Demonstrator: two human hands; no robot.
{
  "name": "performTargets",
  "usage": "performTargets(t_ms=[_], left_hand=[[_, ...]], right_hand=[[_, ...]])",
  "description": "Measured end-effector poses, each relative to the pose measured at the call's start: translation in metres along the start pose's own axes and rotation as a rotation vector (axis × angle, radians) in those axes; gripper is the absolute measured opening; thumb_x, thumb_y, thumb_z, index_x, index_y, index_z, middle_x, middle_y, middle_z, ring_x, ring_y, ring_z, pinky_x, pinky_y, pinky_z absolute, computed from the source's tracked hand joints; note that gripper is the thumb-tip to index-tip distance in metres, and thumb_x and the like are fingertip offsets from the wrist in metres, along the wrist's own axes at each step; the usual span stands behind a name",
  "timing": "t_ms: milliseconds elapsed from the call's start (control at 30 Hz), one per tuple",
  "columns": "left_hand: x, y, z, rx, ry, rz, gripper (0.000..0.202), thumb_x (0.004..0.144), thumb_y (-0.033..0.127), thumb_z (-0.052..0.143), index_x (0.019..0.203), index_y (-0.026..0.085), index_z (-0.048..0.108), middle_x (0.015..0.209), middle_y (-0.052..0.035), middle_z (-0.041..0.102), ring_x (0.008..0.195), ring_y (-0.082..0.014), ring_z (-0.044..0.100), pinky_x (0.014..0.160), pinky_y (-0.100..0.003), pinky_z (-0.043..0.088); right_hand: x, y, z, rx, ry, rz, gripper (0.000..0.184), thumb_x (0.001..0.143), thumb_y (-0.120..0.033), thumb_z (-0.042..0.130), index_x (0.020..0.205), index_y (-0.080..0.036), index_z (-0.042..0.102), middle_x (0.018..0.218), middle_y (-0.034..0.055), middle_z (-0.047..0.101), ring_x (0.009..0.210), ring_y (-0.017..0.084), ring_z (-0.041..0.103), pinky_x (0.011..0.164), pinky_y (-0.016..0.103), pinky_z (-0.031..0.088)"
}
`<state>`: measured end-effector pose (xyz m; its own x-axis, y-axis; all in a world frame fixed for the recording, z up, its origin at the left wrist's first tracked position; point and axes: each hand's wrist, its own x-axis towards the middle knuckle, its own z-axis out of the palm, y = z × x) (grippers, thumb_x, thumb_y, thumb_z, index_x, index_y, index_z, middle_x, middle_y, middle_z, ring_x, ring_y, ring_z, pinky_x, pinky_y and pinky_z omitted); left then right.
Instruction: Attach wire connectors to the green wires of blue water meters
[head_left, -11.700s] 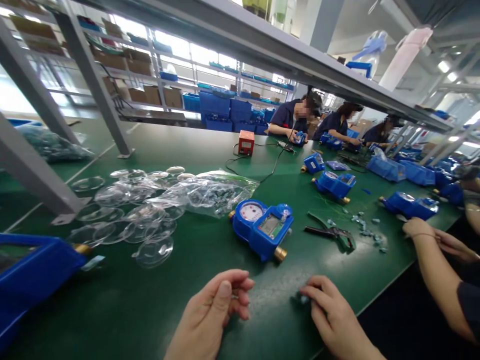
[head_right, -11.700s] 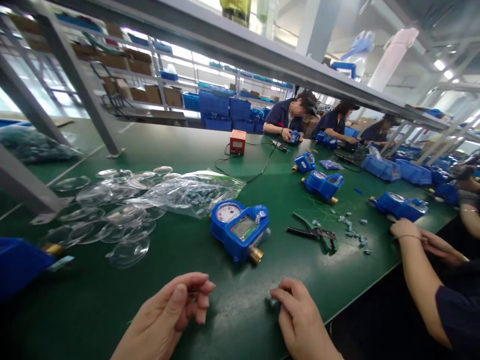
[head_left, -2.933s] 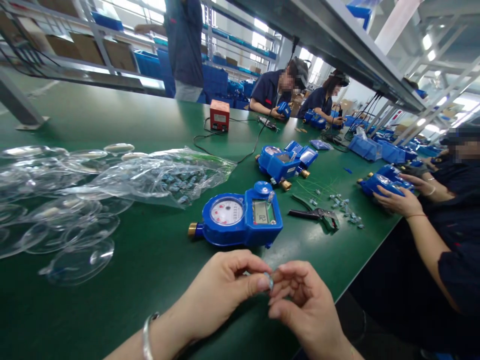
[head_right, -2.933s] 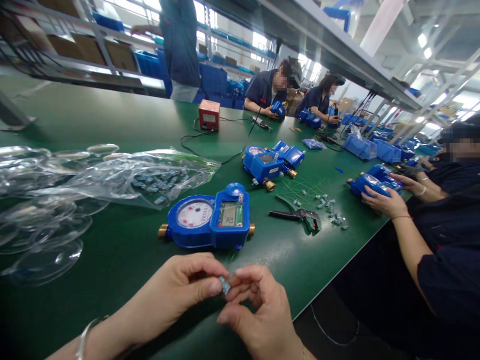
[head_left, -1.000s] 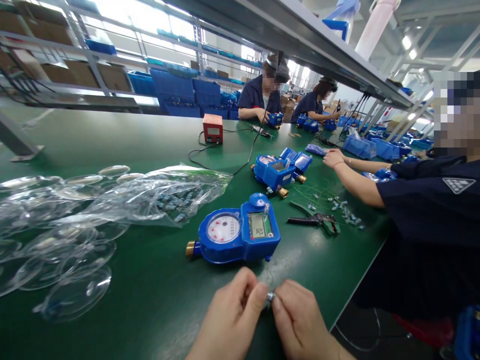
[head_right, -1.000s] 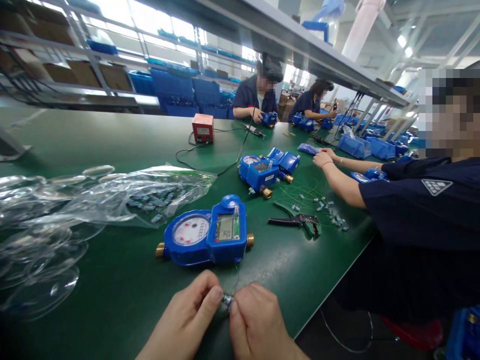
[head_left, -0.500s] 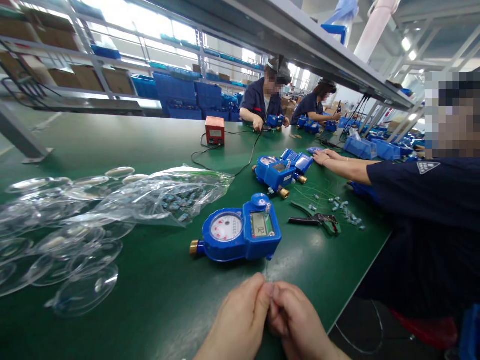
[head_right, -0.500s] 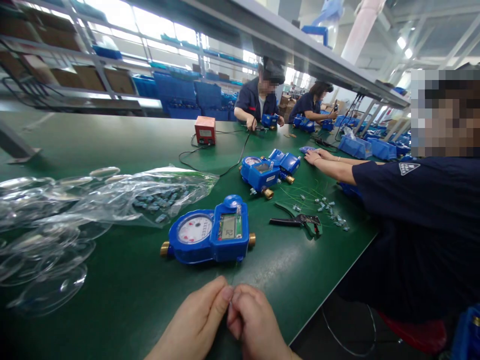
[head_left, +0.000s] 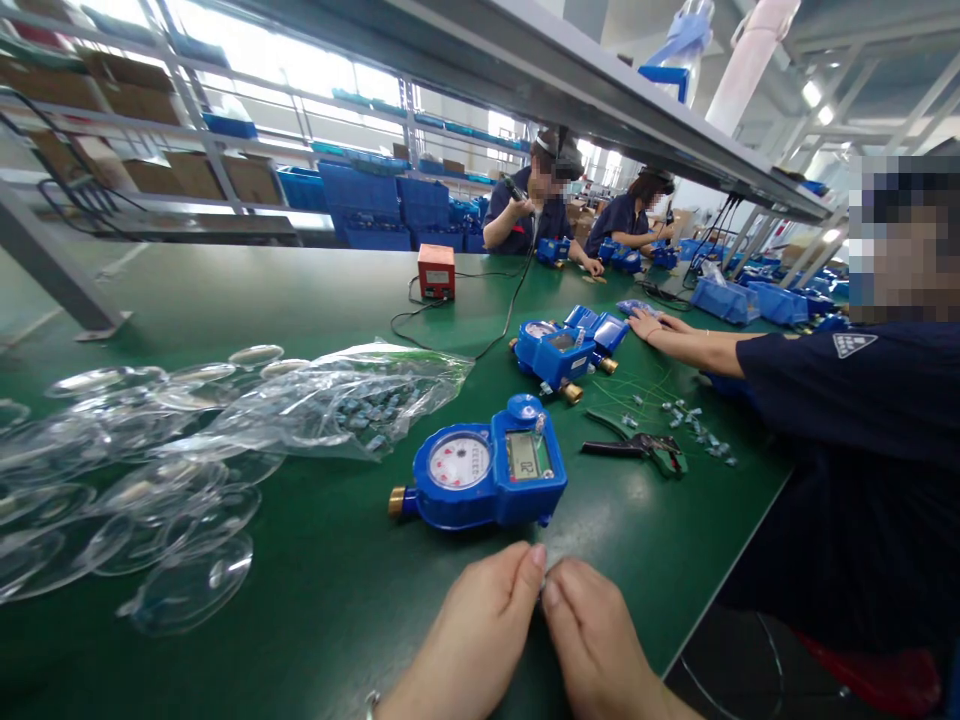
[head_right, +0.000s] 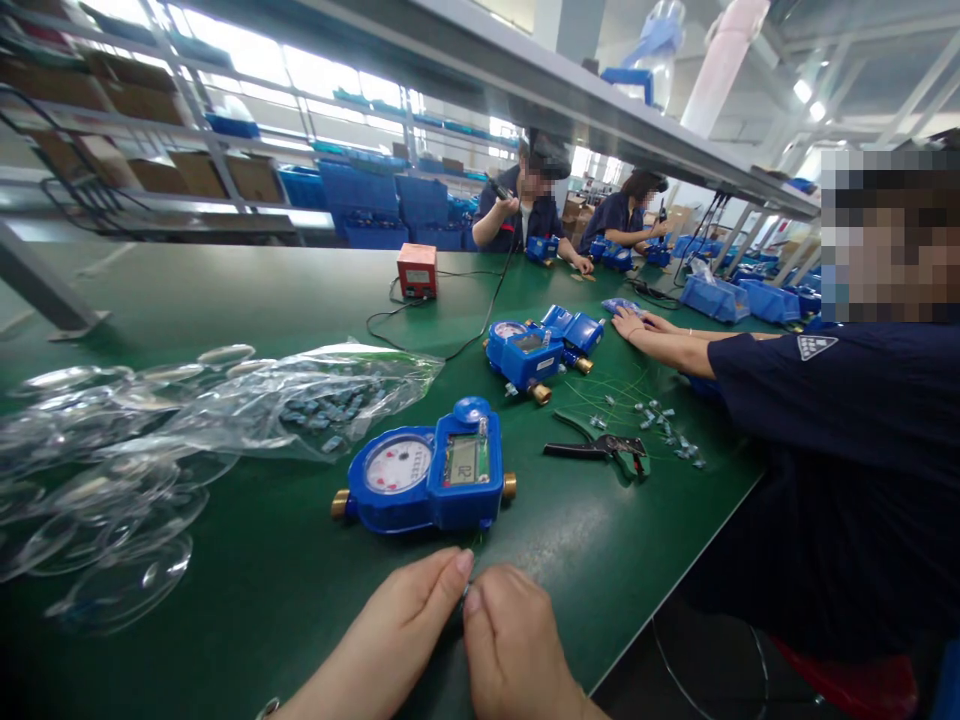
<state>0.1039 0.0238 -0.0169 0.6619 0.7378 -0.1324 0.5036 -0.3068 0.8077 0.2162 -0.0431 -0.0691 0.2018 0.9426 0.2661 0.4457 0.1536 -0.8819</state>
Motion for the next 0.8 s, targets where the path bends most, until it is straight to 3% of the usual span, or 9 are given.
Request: performTargets(t_ms=[67, 133, 267, 333, 400, 567, 633, 700, 800], left_hand=[[-0.001, 0.002, 0.000, 0.096, 0.029, 0.017, 0.036, 0.093, 0.037, 0.028, 0.069, 0.020, 0.050, 0.070, -0.0004, 0.058, 0.065, -0.0158, 0.053, 0.062, -0.026, 0.035], [0.000, 0.002, -0.001, 0.161, 0.055, 0.017, 0.035, 0.092, 0.035, 0.030, 0.069, 0.020, 0.051, 0.070, -0.0009, 0.059, 0.064, -0.0159, 0.053, 0.062, -0.026, 0.035], [0.006, -0.001, -0.002, 0.068, 0.032, -0.027, 0.040, 0.092, 0.040, 0.026, 0.069, 0.020, 0.052, 0.068, -0.0007, 0.059, 0.063, -0.0162, 0.053, 0.061, -0.026, 0.036], [0.008, -0.002, -0.001, 0.012, 0.031, -0.039, 0.041, 0.092, 0.042, 0.027, 0.069, 0.019, 0.052, 0.069, -0.0009, 0.059, 0.065, -0.0165, 0.053, 0.062, -0.026, 0.037], [0.009, -0.002, 0.000, -0.010, 0.034, -0.033, 0.041, 0.092, 0.042, 0.026, 0.069, 0.019, 0.051, 0.070, -0.0009, 0.059, 0.066, -0.0167, 0.053, 0.063, -0.026, 0.038], [0.006, -0.003, 0.001, 0.065, 0.065, 0.003, 0.038, 0.093, 0.040, 0.027, 0.071, 0.020, 0.050, 0.070, -0.0004, 0.058, 0.063, -0.0160, 0.052, 0.061, -0.026, 0.036], [0.005, -0.003, 0.000, 0.110, 0.077, 0.001, 0.036, 0.092, 0.039, 0.028, 0.070, 0.020, 0.050, 0.069, -0.0003, 0.058, 0.063, -0.0161, 0.051, 0.061, -0.026, 0.036], [0.006, -0.004, -0.001, 0.101, 0.065, -0.022, 0.037, 0.093, 0.038, 0.028, 0.070, 0.020, 0.050, 0.068, -0.0006, 0.058, 0.063, -0.0165, 0.052, 0.062, -0.027, 0.036], [0.010, -0.004, -0.002, 0.031, 0.061, -0.054, 0.041, 0.093, 0.041, 0.025, 0.069, 0.019, 0.051, 0.070, -0.0020, 0.060, 0.066, -0.0177, 0.054, 0.064, -0.028, 0.037]], right_hand=[[0.004, -0.005, 0.003, 0.381, -0.163, 0.334, 0.027, 0.088, -0.025, 0.021, 0.063, -0.023, 0.031, 0.047, -0.0055, 0.031, 0.041, 0.012, 0.031, 0.044, 0.025, 0.030], [0.005, -0.009, 0.003, 0.548, -0.260, 0.499, 0.027, 0.088, -0.026, 0.017, 0.063, -0.024, 0.027, 0.045, -0.0079, 0.023, 0.037, 0.011, 0.022, 0.040, 0.024, 0.025], [0.000, -0.005, -0.003, 0.059, -0.007, 0.124, 0.021, 0.089, -0.028, 0.034, 0.076, -0.018, 0.048, 0.069, 0.0041, 0.052, 0.065, 0.017, 0.047, 0.062, 0.030, 0.037], [-0.002, -0.001, -0.006, -0.166, 0.090, -0.094, 0.018, 0.088, -0.022, 0.036, 0.082, -0.017, 0.052, 0.079, 0.0072, 0.055, 0.075, 0.019, 0.048, 0.071, 0.034, 0.035], [0.000, 0.001, -0.006, -0.184, 0.105, -0.138, 0.020, 0.089, -0.021, 0.036, 0.078, -0.017, 0.052, 0.075, 0.0060, 0.054, 0.072, 0.018, 0.047, 0.069, 0.033, 0.034], [0.012, -0.005, -0.003, 0.556, -0.166, 0.461, 0.028, 0.089, -0.034, 0.032, 0.065, -0.021, 0.036, 0.047, -0.0081, 0.029, 0.041, 0.009, 0.025, 0.044, 0.022, 0.025], [0.012, -0.007, -0.001, 0.688, -0.218, 0.570, 0.027, 0.089, -0.035, 0.028, 0.066, -0.022, 0.034, 0.044, -0.0101, 0.024, 0.037, 0.009, 0.018, 0.040, 0.021, 0.021], [0.009, -0.007, 0.000, 0.477, -0.130, 0.438, 0.027, 0.091, -0.034, 0.029, 0.070, -0.021, 0.040, 0.050, -0.0059, 0.038, 0.042, 0.010, 0.032, 0.045, 0.022, 0.029], [0.001, -0.001, -0.001, -0.098, 0.035, 0.011, 0.023, 0.093, -0.027, 0.032, 0.084, -0.017, 0.051, 0.076, 0.0058, 0.057, 0.071, 0.017, 0.052, 0.066, 0.030, 0.040]])
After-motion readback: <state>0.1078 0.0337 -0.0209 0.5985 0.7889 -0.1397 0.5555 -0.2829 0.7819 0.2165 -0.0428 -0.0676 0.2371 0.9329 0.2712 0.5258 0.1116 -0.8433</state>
